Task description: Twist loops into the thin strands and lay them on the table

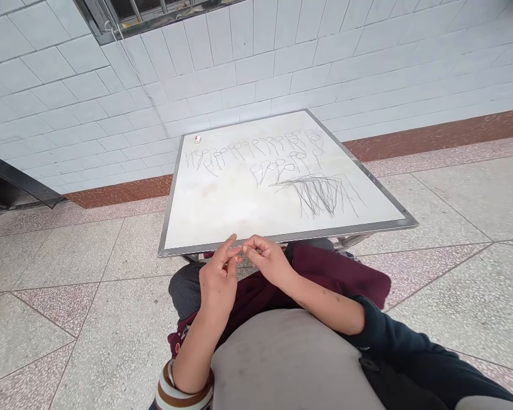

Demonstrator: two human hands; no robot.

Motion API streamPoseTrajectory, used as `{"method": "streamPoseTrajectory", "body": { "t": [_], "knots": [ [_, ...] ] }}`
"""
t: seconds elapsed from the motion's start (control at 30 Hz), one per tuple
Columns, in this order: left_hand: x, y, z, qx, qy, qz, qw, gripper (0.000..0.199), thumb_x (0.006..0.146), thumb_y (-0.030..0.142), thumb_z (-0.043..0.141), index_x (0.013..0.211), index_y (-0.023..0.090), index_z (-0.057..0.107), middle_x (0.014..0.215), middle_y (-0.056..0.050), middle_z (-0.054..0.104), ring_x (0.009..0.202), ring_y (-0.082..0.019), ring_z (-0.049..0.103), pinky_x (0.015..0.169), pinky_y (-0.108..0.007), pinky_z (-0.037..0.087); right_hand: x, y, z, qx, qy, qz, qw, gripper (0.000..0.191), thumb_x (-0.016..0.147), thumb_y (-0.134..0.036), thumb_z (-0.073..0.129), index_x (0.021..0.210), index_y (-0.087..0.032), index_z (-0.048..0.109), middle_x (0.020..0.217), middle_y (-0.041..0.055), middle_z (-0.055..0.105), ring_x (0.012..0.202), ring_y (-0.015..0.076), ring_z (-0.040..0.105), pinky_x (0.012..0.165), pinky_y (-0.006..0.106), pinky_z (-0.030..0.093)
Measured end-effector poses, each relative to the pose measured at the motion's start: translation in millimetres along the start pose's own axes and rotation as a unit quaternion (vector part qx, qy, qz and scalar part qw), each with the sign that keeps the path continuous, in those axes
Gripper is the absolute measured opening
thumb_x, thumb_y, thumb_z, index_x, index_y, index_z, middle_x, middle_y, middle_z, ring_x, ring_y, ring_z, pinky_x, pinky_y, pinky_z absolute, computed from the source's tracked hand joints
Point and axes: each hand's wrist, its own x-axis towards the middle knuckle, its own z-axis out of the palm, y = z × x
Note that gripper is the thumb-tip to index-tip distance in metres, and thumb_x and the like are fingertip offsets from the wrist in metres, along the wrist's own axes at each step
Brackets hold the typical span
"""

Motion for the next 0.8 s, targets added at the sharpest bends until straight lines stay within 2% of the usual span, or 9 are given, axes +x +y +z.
{"method": "streamPoseTrajectory", "body": {
  "t": [0.1, 0.27, 0.4, 0.53, 0.8],
  "knots": [
    [0, -3, 1.6, -0.032, -0.005, -0.006, 0.999, 0.043, 0.088, 0.021, 0.054, 0.131, 0.027, 0.056, 0.109, -0.004, 0.073, 0.089, -0.019, 0.071, 0.075, -0.032, 0.058, 0, 0, 2, 0.031, -0.006, 0.021, 0.999, 0.024, 0.083, -0.042, 0.055, 0.077, -0.019, 0.058, 0.065, -0.0032, 0.051, 0.055, 0.0103, 0.043, 0.052, 0.023, 0.04],
    [2, -4, -5.4, -0.034, -0.032, -0.004, 0.999, 0.044, 0.091, 0.028, 0.053, 0.135, 0.029, 0.052, 0.116, -0.004, 0.071, 0.099, -0.02, 0.069, 0.088, -0.035, 0.055, 3, -1, 1, 0.06, -0.008, 0.049, 0.997, 0.026, 0.082, -0.045, 0.057, 0.076, -0.02, 0.058, 0.068, -0.0027, 0.055, 0.054, 0.0096, 0.043, 0.052, 0.023, 0.042],
    [7, -4, -22.6, -0.105, -0.079, -0.052, 0.99, 0.054, 0.091, 0.035, 0.055, 0.142, 0.025, 0.043, 0.112, -0.008, 0.072, 0.095, -0.02, 0.07, 0.077, -0.032, 0.057, 7, -1, -4, 0.062, -0.001, 0.06, 0.996, 0.024, 0.079, -0.044, 0.06, 0.077, -0.02, 0.059, 0.069, -0.0028, 0.054, 0.053, 0.009, 0.044, 0.051, 0.023, 0.042],
    [8, -11, -36.3, -0.166, -0.099, -0.105, 0.975, 0.057, 0.088, 0.039, 0.058, 0.141, 0.021, 0.044, 0.105, -0.01, 0.072, 0.082, -0.017, 0.069, 0.07, -0.028, 0.055, 11, 1, -11, 0.055, 0.02, 0.065, 0.996, 0.023, 0.079, -0.043, 0.06, 0.077, -0.02, 0.059, 0.07, -0.0027, 0.056, 0.052, 0.0084, 0.044, 0.051, 0.023, 0.042],
    [4, -13, -38.9, -0.244, -0.093, -0.165, 0.951, 0.06, 0.082, 0.039, 0.066, 0.136, 0.016, 0.051, 0.081, -0.004, 0.07, 0.06, -0.01, 0.057, 0.058, -0.022, 0.046, 12, 4, -13, 0.055, 0.027, 0.071, 0.996, 0.026, 0.079, -0.046, 0.06, 0.078, -0.02, 0.06, 0.071, -0.0021, 0.057, 0.051, 0.0084, 0.045, 0.05, 0.023, 0.042]
  ]
}}
